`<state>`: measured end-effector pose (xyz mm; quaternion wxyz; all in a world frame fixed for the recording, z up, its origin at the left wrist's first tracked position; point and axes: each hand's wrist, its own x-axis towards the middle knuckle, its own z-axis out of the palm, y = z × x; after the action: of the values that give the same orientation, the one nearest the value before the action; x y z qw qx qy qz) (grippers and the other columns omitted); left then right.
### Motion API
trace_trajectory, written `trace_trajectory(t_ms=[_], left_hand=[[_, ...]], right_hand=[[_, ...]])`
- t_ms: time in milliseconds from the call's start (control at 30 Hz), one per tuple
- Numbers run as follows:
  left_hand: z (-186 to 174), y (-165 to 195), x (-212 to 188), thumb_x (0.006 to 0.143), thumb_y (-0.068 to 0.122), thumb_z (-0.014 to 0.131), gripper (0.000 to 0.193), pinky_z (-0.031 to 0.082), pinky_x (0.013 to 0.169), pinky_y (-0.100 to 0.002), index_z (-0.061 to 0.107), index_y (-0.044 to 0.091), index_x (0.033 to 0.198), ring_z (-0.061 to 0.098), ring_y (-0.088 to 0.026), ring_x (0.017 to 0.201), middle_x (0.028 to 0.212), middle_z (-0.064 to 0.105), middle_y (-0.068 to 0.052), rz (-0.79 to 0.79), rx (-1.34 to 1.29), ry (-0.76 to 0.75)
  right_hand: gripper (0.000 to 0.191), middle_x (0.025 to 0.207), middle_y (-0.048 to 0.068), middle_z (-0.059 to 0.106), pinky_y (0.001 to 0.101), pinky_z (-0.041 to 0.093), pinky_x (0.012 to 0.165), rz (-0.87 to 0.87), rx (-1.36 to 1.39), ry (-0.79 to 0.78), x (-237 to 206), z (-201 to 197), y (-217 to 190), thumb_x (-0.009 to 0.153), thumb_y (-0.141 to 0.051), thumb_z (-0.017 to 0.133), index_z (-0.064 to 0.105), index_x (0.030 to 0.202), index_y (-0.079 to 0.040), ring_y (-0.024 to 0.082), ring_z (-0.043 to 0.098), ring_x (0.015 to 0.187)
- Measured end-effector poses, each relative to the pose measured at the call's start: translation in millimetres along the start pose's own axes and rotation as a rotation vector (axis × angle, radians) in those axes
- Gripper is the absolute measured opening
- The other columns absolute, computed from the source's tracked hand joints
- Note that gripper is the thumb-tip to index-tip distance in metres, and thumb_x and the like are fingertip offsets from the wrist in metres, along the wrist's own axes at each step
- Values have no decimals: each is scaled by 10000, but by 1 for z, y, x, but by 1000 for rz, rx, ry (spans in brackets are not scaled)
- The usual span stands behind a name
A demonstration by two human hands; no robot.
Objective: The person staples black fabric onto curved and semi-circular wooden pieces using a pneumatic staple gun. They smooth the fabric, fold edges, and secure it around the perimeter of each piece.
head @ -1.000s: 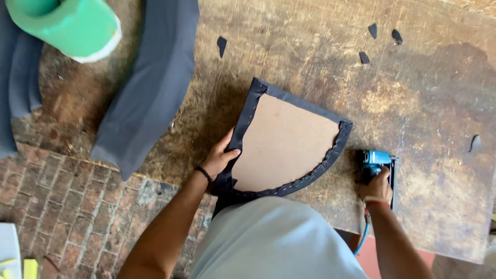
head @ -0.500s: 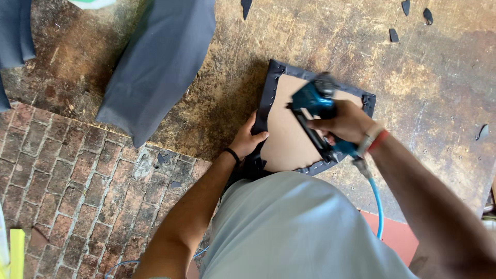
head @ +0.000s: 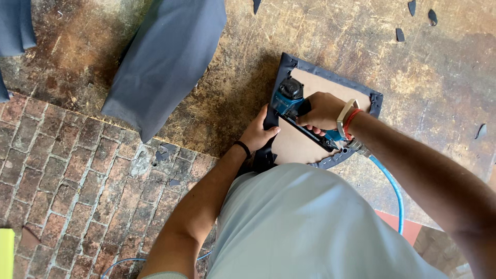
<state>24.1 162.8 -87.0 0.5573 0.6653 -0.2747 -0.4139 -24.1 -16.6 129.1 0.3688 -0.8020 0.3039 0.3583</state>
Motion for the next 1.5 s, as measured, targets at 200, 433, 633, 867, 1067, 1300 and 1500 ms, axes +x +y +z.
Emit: trace_trajectory(t_ms=[200, 433, 633, 867, 1067, 1300, 1500], left_hand=[[3, 6, -5, 851, 256, 815, 962, 362, 1176, -450, 238, 97, 1604, 446, -330, 1451, 1555, 486, -191, 34, 61, -1], [3, 15, -9, 635, 291, 962, 1241, 442, 1098, -431, 163, 93, 1564, 546, -310, 1331, 1428, 562, -176, 4, 114, -14], [4, -34, -46, 867, 480, 698, 865, 559, 952, -461, 366, 44, 1537, 659, -297, 1090, 1195, 683, -159, -522, -919, -325], [30, -45, -29, 979, 395, 494, 511, 592, 665, -415, 421, 179, 1437, 705, -229, 885, 1172, 675, -108, -581, -408, -338], [87, -23, -11, 1054, 381, 573, 370, 652, 683, -369, 679, 58, 1200, 778, -206, 781, 991, 792, -100, -456, 259, -887], [117, 11, 15, 779, 360, 814, 461, 515, 925, -428, 742, 114, 1163, 635, -313, 1111, 1173, 692, -95, 776, 786, -689], [164, 21, 47, 726, 457, 826, 319, 499, 906, -448, 748, 184, 870, 622, -281, 1048, 988, 668, -30, 1035, 1139, -1319]], right_hand=[[286, 681, 93, 704, 336, 559, 544, 45, -41, -15, -12, 12, 4, 875, -229, 759, 697, 800, 40, 178, 651, 551], [277, 673, 78, 722, 322, 575, 571, 59, -127, -18, -22, 23, 9, 880, -263, 749, 705, 817, 3, 172, 678, 575], [253, 666, 79, 694, 353, 553, 550, 69, 62, 12, -21, 31, 33, 863, -212, 775, 684, 821, 20, 181, 637, 552], [206, 660, 60, 709, 308, 561, 570, 74, 188, 168, -16, 53, 78, 859, -196, 774, 706, 826, -4, 156, 667, 571], [346, 694, 105, 715, 375, 554, 613, 249, 334, 496, -46, 111, 147, 820, -313, 833, 695, 931, -16, 195, 685, 621], [380, 740, 128, 742, 380, 555, 663, 580, 669, 760, -132, 245, 223, 808, -345, 848, 744, 946, -7, 216, 703, 679], [372, 733, 128, 737, 374, 540, 678, 684, 860, 805, -171, 354, 224, 771, -323, 869, 740, 911, -3, 215, 690, 665]])
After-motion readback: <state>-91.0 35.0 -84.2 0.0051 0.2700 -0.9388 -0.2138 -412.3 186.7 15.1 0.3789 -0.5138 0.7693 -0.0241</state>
